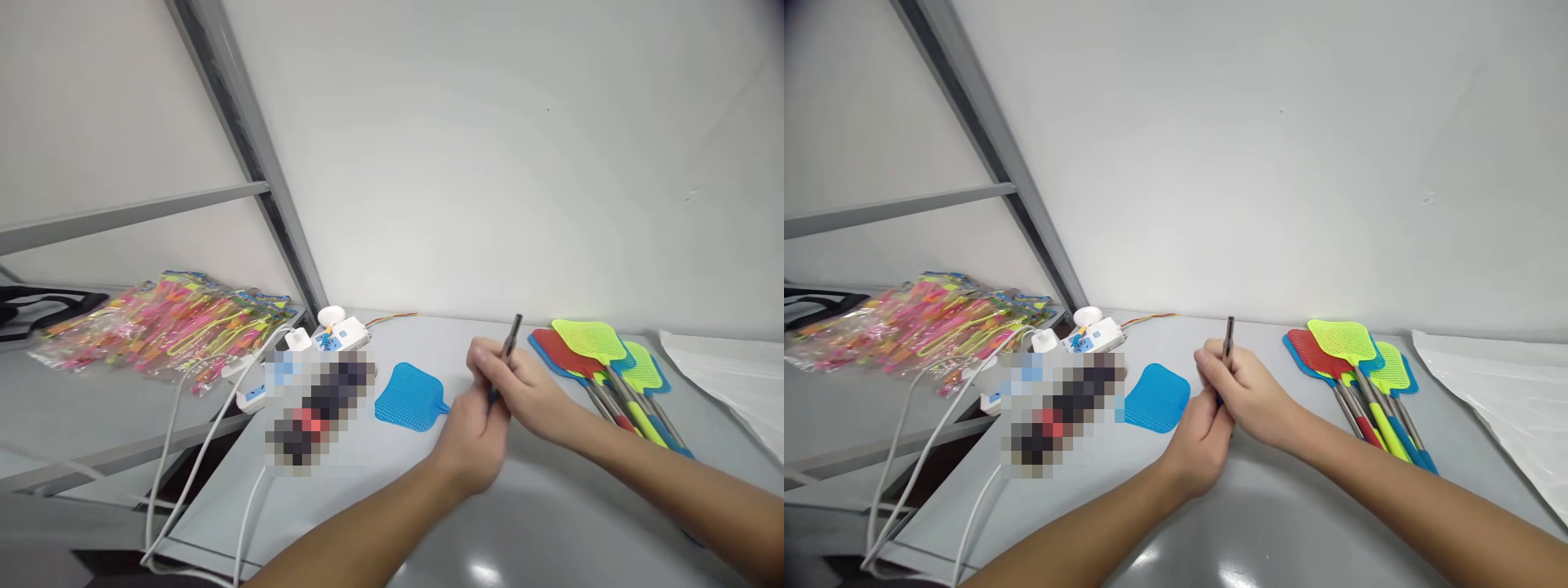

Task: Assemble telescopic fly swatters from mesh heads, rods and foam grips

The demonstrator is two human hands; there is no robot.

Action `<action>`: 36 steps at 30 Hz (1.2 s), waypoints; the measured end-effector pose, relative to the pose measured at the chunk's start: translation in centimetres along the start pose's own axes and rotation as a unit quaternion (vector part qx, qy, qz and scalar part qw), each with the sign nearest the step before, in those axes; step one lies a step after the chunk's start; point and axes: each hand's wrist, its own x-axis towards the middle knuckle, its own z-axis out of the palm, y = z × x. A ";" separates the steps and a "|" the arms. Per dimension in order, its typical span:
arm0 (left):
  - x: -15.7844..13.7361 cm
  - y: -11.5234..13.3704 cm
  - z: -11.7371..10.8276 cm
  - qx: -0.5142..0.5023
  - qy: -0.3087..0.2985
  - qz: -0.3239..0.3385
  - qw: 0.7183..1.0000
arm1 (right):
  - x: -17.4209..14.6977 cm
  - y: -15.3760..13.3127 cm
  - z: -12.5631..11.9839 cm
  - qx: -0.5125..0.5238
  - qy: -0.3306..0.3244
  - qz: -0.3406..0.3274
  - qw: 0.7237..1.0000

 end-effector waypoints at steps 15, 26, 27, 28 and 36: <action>-0.5 1.5 -1.5 0.088 -0.048 0.005 0.995 | 0.6 -5.6 0.0 0.396 0.082 0.080 0.911; -1.3 2.1 -1.0 -0.004 -0.010 0.004 1.000 | 0.6 -5.1 0.3 0.400 0.054 0.070 0.912; -1.2 2.0 -0.8 -0.033 -0.002 -0.007 0.999 | 0.9 -5.0 0.1 0.399 0.046 0.070 0.913; -1.1 1.9 -0.8 -0.071 0.006 -0.021 0.997 | 1.3 -4.8 -0.1 0.396 0.040 0.071 0.915; 1.4 0.7 -2.9 -0.397 0.132 -0.099 0.903 | 3.7 2.0 0.4 0.082 0.029 0.143 0.986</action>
